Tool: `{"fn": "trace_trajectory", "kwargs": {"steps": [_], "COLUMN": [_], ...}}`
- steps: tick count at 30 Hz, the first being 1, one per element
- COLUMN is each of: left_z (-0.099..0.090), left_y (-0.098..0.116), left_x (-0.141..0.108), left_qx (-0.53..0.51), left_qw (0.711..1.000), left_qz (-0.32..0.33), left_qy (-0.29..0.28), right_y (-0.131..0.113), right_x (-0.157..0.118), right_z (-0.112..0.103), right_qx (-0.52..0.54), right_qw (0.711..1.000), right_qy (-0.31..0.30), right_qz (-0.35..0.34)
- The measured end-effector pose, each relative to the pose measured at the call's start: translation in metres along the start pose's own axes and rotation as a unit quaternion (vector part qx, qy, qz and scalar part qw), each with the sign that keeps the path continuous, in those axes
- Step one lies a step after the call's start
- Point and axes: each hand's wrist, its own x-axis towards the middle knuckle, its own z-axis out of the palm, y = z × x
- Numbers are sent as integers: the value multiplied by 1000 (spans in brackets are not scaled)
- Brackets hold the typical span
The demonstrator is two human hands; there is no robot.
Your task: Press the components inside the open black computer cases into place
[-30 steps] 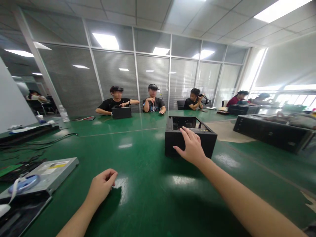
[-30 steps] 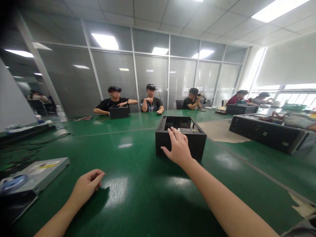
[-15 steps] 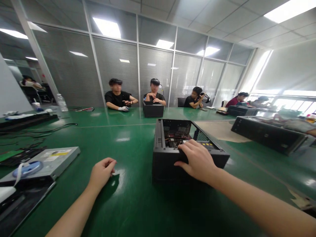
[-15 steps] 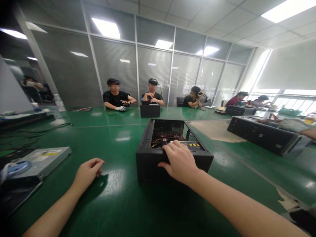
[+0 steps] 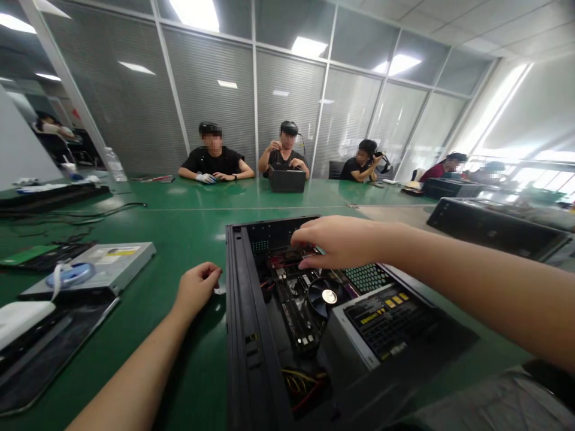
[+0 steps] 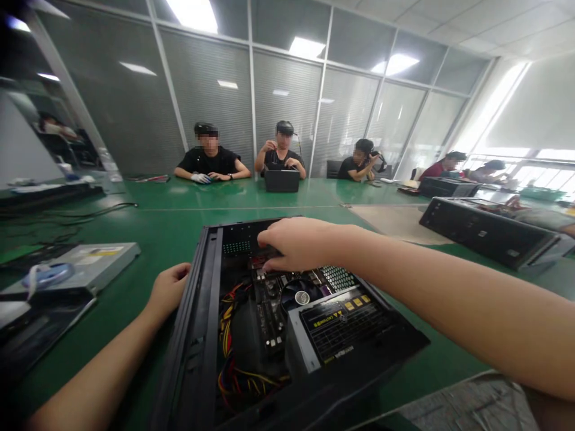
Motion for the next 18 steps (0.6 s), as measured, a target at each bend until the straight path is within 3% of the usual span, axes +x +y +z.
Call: {"fn": "trace_trajectory", "kwargs": {"steps": [4,7,9,13,18], "left_z": [-2,-1,2,8,9], "left_y": [1,-2,-5,-4,8], "left_x": [1,1,2,1,-2], "left_qx": [-12,-27,-36,-44,-20], "left_qw": [1000,999,999,998,997], "left_qz": [-4,-12,-12,6,16], "left_qy": [-2,-15,-26,-43,-72], "right_y": [51,63,64,55,37], "right_x": [70,88,90,93,95], "right_z": [64,105,120,121,93], "right_qx": [-109,-135,-146,-167,-236], "right_qw": [984,977,977,976,965], "right_qy": [-130,-156,-148,-139,-109], "right_qz": [57,55,34,32,27]}}
